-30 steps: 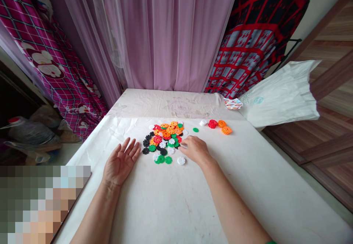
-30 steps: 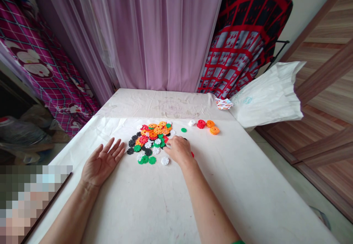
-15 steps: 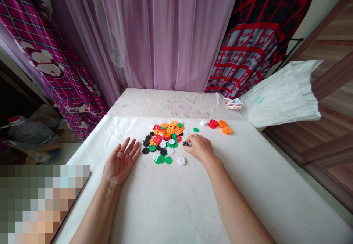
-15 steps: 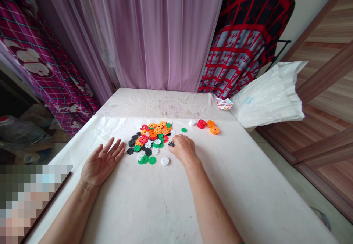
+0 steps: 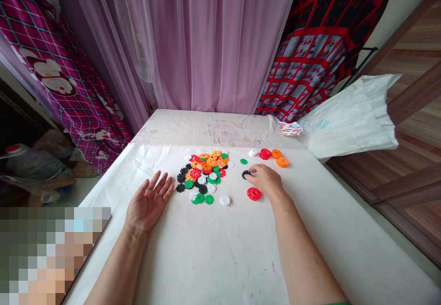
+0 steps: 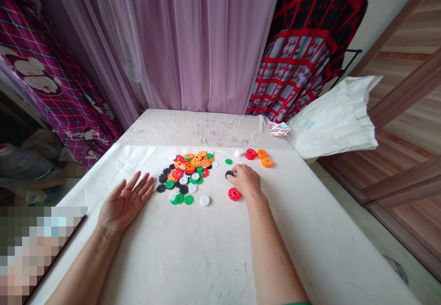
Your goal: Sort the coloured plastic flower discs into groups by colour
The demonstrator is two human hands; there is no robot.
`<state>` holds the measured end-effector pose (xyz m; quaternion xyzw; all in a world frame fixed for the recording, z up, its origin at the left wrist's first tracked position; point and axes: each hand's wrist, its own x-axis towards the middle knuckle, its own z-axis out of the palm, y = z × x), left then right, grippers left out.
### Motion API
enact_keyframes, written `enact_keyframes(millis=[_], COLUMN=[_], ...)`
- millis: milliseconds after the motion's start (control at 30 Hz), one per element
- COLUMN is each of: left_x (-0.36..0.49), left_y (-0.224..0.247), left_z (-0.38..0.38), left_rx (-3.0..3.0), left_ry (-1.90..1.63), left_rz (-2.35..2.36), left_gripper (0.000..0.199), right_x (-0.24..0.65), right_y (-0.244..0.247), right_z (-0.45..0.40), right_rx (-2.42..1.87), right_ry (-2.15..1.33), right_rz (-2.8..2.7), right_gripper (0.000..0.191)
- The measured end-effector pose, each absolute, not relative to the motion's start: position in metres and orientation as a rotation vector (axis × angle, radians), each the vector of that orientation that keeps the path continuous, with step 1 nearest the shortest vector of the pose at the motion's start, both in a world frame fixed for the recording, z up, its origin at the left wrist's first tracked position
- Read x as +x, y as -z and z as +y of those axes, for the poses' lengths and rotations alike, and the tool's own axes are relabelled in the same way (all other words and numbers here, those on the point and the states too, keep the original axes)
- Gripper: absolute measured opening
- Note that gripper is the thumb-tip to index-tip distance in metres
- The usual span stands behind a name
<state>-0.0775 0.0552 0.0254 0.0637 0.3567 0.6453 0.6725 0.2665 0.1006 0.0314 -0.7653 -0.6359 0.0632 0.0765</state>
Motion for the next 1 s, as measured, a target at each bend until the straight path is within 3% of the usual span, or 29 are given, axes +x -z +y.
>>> enact_keyframes(millis=[333,633,1000], left_x=[-0.078,-0.079,-0.081], left_y=[-0.025,-0.022,-0.020], left_z=[0.056,0.057,0.057], left_rx=[0.130,0.150,0.152], left_ry=[-1.449,-1.449,-1.435], left_rz=[0.804,0.792,0.773], left_gripper=[0.042,0.041,0.039], right_x=[0.260,0.164,0.135], right_y=[-0.050,-0.056,-0.048], right_z=[0.094,0.070,0.074], right_rx=[-2.203,-1.739,-1.797], right_ry=[-0.210,-0.385,-0.261], right_rz=[-1.891,-2.326,-2.525], right_gripper=[0.021,0.022,0.022])
